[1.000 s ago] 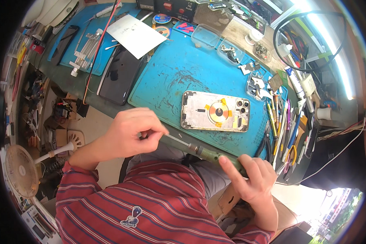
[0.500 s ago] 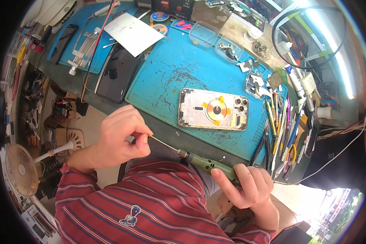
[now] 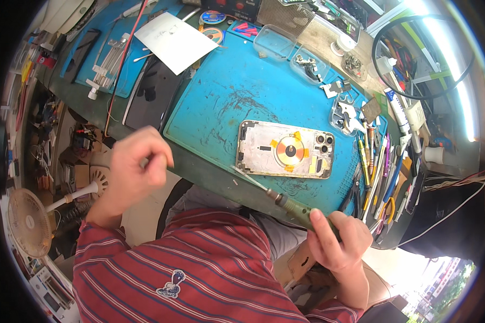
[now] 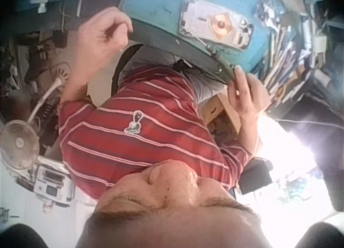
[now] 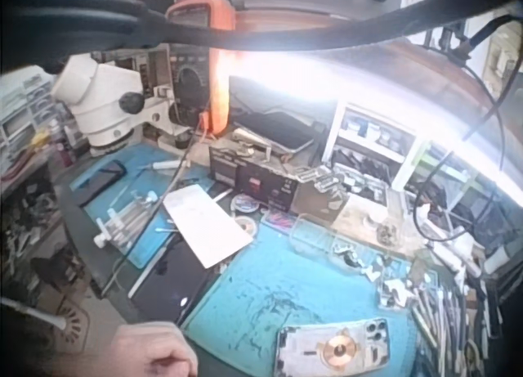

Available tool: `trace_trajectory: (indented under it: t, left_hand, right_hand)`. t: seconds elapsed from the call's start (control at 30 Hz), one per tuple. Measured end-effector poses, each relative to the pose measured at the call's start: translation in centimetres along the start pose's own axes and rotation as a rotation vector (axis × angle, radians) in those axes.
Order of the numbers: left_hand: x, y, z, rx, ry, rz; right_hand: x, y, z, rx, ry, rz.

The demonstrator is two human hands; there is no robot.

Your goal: The person uses a soldering iron to work on the internal components of a disassembled smartphone placed on a blue mat. They repeatedly apply the soldering iron to the phone's circuitry while holding the device steady with their other hand.

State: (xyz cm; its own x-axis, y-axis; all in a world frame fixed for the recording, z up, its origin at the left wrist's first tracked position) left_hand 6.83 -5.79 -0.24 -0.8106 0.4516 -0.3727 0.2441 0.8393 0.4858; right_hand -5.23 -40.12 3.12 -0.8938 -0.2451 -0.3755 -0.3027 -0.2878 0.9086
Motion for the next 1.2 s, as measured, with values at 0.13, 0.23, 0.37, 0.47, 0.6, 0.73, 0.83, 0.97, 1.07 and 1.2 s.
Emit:
trace_trajectory:
  t: [0.13, 0.23, 0.37, 0.47, 0.6, 0.73, 0.83, 0.97, 1.07, 1.2]
  left_hand:
    - [1.0, -2.0, -0.3, 0.208, -0.043, 0.328]
    - [-0.2, -3.1, -1.2, 0.238, 0.007, 0.24]
    - [-0.6, -4.4, -1.7, 0.182, -0.244, 0.122]
    - [-0.5, -4.4, -2.1, 0.078, -0.361, 0.113]
    - [-0.1, -4.3, -2.4, 0.032, -0.41, 0.1]
    - [0.0, -4.0, -2.8, -0.023, -0.412, 0.048]
    - [-0.2, -2.1, -2.1, -0.103, -0.261, -0.064]
    - [2.0, 0.9, 0.3, -0.087, 0.018, 0.042]
    - [6.0, 0.3, 1.0, -0.198, 0.101, 0.663]
    - [5.2, -0.3, -0.2, -0.068, 0.095, 0.702]
  right_hand:
    - [-0.3, 0.2, 0.1, 0.037, 0.017, 0.098]
    - [0.0, 0.2, 0.5, 0.028, 0.047, 0.072]
    - [0.1, 0.5, 1.1, 0.025, 0.056, 0.064]
    - [0.6, 0.4, 1.3, 0.032, 0.06, 0.017]
    - [1.5, 1.0, 2.2, 0.121, 0.115, 0.045]
    - [2.9, 1.7, 3.2, 0.23, 0.18, 0.018]
    - [3.5, 2.6, 3.3, 0.184, 0.213, -0.021]
    - [4.0, 3.3, 1.8, 0.091, 0.028, -0.074]
    - [2.1, 2.1, 0.9, -0.011, -0.21, 0.001]
    - [-0.5, 0.4, -0.6, -0.006, -0.236, 0.082]
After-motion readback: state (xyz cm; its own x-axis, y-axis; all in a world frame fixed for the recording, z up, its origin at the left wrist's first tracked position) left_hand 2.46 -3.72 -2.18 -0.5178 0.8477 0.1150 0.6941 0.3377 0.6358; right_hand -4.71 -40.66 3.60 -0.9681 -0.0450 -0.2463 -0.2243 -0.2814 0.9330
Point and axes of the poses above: each hand's wrist, its own x-axis away from the middle knuckle, its own y-axis out of the back of the hand, z = x × y, the point moved 4 cm from there along -x, towards the middle knuckle, and after that the axes turned 13 degrees about -y, right-handed, at the moved point
